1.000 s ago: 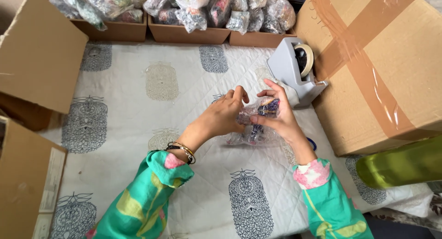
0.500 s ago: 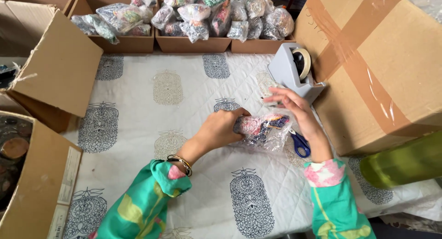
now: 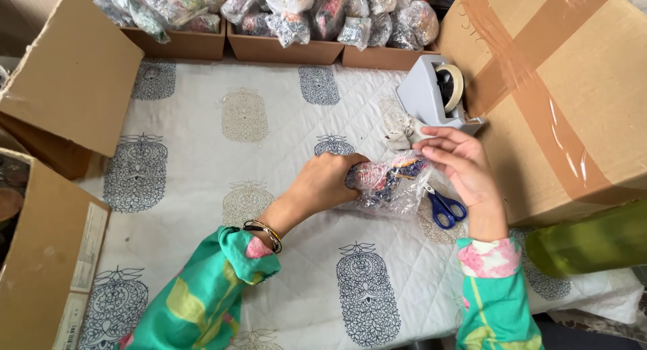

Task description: The person wraps small decorative animal figurines in bubble wrap, folding the wrap around each item by hand and tucking the edges closed. The wrapped figurines are placed into cardboard boxes alongside other already wrapped items.

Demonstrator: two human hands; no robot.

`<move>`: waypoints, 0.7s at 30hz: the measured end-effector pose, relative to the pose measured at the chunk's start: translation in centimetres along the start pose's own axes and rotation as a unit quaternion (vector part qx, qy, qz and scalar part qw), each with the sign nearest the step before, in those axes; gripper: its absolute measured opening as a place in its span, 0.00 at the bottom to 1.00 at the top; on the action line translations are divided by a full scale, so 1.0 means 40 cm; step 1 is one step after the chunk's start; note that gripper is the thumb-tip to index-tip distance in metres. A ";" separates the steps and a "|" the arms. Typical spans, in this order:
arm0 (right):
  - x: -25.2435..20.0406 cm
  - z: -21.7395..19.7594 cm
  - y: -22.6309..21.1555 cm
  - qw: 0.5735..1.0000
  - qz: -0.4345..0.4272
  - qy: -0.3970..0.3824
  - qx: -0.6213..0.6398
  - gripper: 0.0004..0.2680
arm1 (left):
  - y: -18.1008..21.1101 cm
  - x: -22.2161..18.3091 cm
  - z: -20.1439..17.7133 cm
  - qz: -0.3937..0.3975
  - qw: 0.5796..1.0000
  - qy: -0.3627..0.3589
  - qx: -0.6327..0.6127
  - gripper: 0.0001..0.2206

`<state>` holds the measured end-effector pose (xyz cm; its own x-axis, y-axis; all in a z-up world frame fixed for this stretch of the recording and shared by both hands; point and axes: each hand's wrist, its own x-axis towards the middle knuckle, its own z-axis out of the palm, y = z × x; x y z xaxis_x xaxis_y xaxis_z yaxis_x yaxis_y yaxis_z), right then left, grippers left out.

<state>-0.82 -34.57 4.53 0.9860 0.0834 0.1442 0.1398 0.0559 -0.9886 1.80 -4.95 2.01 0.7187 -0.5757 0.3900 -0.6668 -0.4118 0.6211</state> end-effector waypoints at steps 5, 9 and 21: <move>0.000 0.062 -0.006 0.986 -0.116 0.089 -0.074 0.09 | -0.003 -0.001 0.001 -0.011 1.000 0.008 0.002 0.21; -0.017 0.112 -0.016 0.944 -0.224 0.133 -0.201 0.07 | -0.007 -0.003 0.005 -0.025 0.999 0.028 -0.021 0.21; -0.026 0.128 -0.037 0.905 -0.197 0.129 -0.353 0.09 | -0.023 -0.002 0.015 -0.046 0.998 0.041 -0.017 0.22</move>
<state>-2.49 -29.64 6.07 0.8222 -0.0455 0.5674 0.4185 -0.6274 -0.6567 2.25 -4.96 0.98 0.7907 -0.4765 0.3844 -0.5920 -0.4349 0.6786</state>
